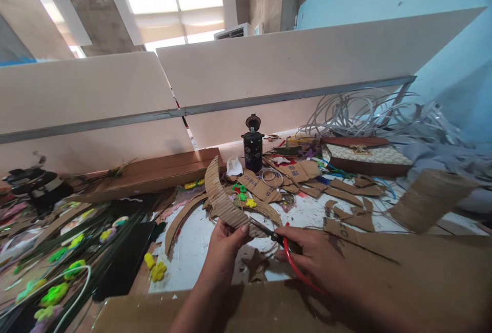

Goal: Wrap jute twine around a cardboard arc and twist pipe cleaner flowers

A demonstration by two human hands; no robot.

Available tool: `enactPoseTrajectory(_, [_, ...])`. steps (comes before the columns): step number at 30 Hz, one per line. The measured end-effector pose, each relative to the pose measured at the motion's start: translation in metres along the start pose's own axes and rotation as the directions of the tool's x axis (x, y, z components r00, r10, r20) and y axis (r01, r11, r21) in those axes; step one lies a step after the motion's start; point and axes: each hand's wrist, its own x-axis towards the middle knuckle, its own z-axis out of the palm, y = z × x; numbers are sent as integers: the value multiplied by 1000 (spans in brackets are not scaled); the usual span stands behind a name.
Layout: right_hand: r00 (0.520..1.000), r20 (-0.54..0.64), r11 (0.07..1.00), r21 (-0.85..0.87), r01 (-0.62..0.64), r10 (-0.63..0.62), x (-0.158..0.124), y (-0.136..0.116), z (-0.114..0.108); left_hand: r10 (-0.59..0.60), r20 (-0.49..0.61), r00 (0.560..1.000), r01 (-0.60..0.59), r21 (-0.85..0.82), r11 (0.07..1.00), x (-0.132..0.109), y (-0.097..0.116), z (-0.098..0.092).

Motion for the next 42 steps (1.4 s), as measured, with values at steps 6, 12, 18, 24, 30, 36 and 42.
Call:
enactPoseTrajectory(6, [999,10,999,-17,36,-36,0,6,6,-13,-4,1000,13,-26,1000,0,3,4])
enactPoseTrajectory(12, [999,36,999,-34,12,-10,1,4,4,-14,-7,1000,13,-30,999,2,3,2])
enactPoseTrajectory(18, [996,92,1000,-20,-21,22,2,-3,-5,-20,16,1000,20,-45,999,1,3,2])
enactPoseTrajectory(24, [997,76,999,-23,-25,26,3,-1,0,-52,95,994,55,-34,998,0,-2,0])
enactPoseTrajectory(30, [998,56,999,6,-39,39,3,-8,1,-78,113,991,80,-20,997,0,-7,0])
enactPoseTrajectory(36, [999,32,1000,7,-28,28,2,3,9,-76,128,989,77,-5,997,1,-11,-1])
enactPoseTrajectory(42, [997,-2,986,146,-74,75,4,3,1,-105,40,994,105,-15,994,-1,0,3])
